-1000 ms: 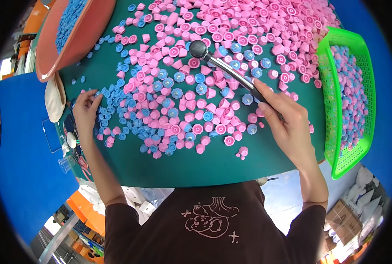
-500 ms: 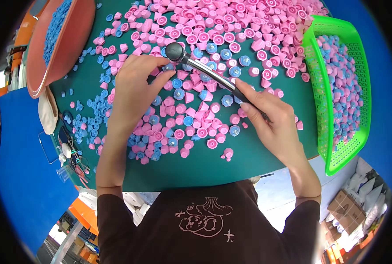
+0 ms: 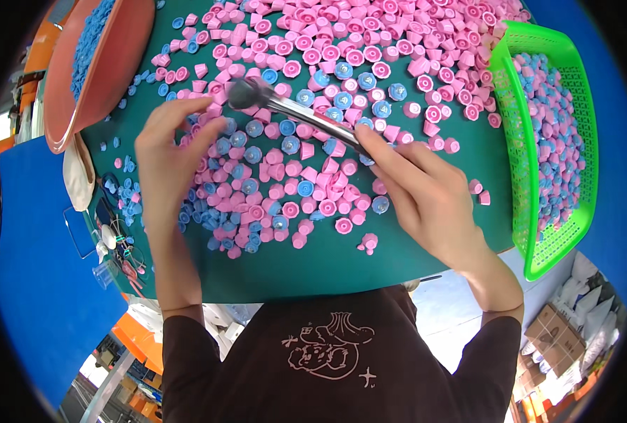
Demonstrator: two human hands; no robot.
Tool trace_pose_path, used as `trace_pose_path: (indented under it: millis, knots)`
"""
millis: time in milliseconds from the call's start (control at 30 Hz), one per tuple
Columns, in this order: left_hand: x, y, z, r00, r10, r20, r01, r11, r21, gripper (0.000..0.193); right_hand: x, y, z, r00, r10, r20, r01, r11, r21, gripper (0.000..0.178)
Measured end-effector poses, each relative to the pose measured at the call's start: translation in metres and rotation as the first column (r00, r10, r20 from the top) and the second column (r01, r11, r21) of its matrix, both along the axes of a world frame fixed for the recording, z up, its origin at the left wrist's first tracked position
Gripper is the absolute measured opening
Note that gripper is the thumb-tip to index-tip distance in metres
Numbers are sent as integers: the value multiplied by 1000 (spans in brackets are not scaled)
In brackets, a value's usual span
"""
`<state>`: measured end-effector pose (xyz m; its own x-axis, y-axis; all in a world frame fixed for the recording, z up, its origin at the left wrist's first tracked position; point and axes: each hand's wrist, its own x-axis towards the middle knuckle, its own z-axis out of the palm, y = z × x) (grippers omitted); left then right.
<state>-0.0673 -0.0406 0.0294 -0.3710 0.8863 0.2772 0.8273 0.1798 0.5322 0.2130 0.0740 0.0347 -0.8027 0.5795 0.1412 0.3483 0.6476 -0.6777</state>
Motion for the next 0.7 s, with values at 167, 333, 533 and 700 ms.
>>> trace_pose_path:
  millis: [167, 333, 533, 700]
  knots:
    - [-38, -61, 23, 935, 354, 31, -349, 932, -100, 22, -6, 1, 0, 988, -27, 150, 47, 990, -130, 45]
    - [-82, -119, -6, 900, 431, -64, -434, 900, -43, 13, 22, -3, 17, 975, -156, 161, 184, 967, -177, 42]
    - [-79, -112, -29, 959, 280, -35, -283, 951, -124, 19, 24, -15, 9, 961, -162, 226, 193, 973, -126, 42]
    - [-80, -124, -29, 964, 258, -67, -265, 954, -140, 18, 18, -24, 11, 966, -69, 248, 109, 982, -153, 43]
